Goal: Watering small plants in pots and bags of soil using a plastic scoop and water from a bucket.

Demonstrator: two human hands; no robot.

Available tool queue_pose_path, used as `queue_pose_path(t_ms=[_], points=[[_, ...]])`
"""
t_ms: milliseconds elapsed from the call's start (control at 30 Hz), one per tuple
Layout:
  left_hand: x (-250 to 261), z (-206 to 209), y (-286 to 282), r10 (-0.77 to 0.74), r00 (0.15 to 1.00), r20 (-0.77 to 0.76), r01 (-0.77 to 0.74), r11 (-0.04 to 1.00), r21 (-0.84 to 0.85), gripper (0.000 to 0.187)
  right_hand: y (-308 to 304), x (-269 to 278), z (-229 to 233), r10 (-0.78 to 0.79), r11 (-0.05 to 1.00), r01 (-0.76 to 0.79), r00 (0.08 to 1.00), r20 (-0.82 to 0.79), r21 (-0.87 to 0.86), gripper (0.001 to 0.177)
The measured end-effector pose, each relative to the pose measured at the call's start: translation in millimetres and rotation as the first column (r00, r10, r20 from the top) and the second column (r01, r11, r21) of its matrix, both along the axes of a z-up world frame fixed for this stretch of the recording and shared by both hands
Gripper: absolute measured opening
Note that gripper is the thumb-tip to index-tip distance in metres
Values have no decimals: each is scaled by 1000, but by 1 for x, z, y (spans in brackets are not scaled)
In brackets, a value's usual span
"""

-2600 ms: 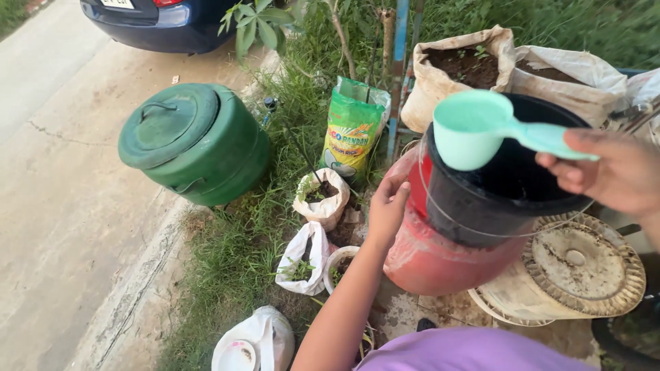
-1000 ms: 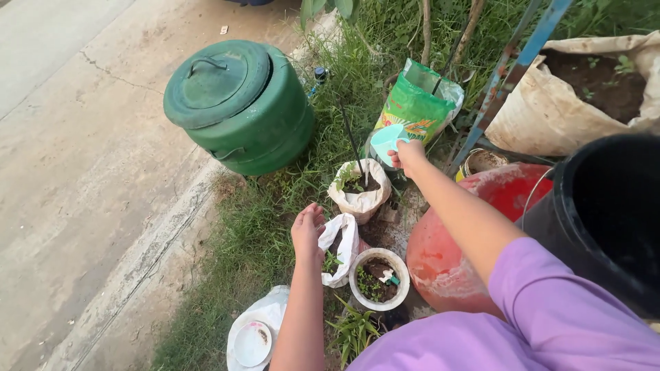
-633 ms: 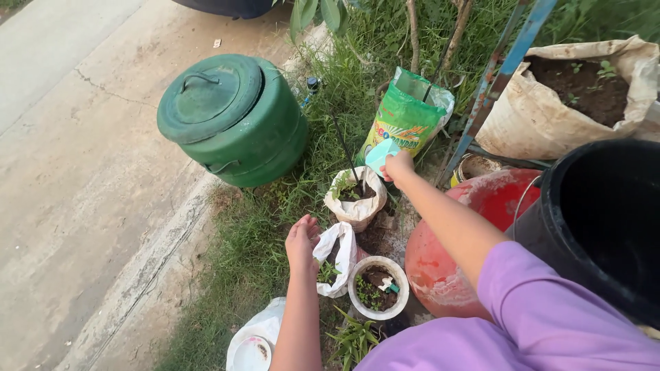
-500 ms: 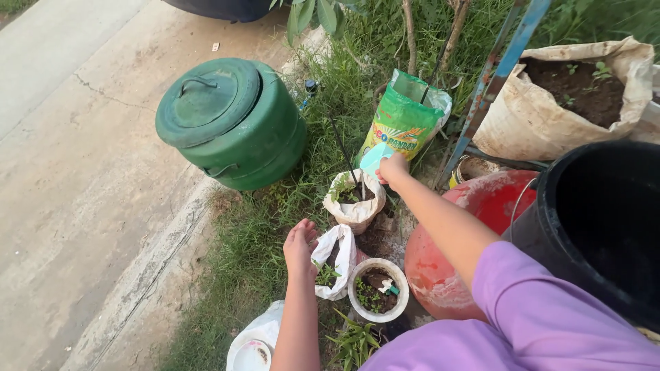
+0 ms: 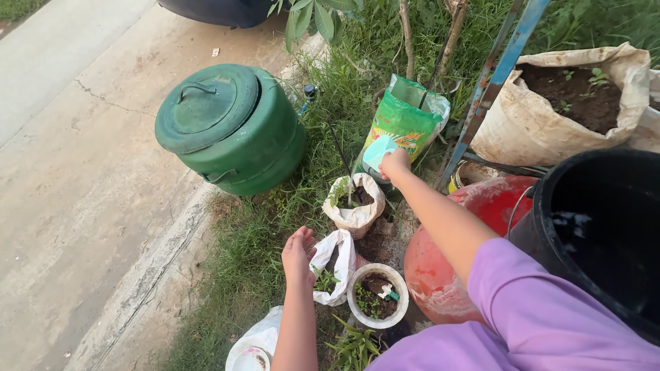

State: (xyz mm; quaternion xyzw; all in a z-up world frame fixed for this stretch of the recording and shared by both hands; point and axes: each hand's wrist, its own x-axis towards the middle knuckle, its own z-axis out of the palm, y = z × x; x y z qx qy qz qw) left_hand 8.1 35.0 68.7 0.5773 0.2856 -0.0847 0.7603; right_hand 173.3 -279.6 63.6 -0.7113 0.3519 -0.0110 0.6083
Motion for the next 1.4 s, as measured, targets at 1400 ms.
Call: queue_pose_path(t_ms=[1400], points=[[52, -21, -103, -320, 947, 38, 320, 947, -18, 32, -14, -70, -148, -283, 817, 338, 941, -187, 467, 22]])
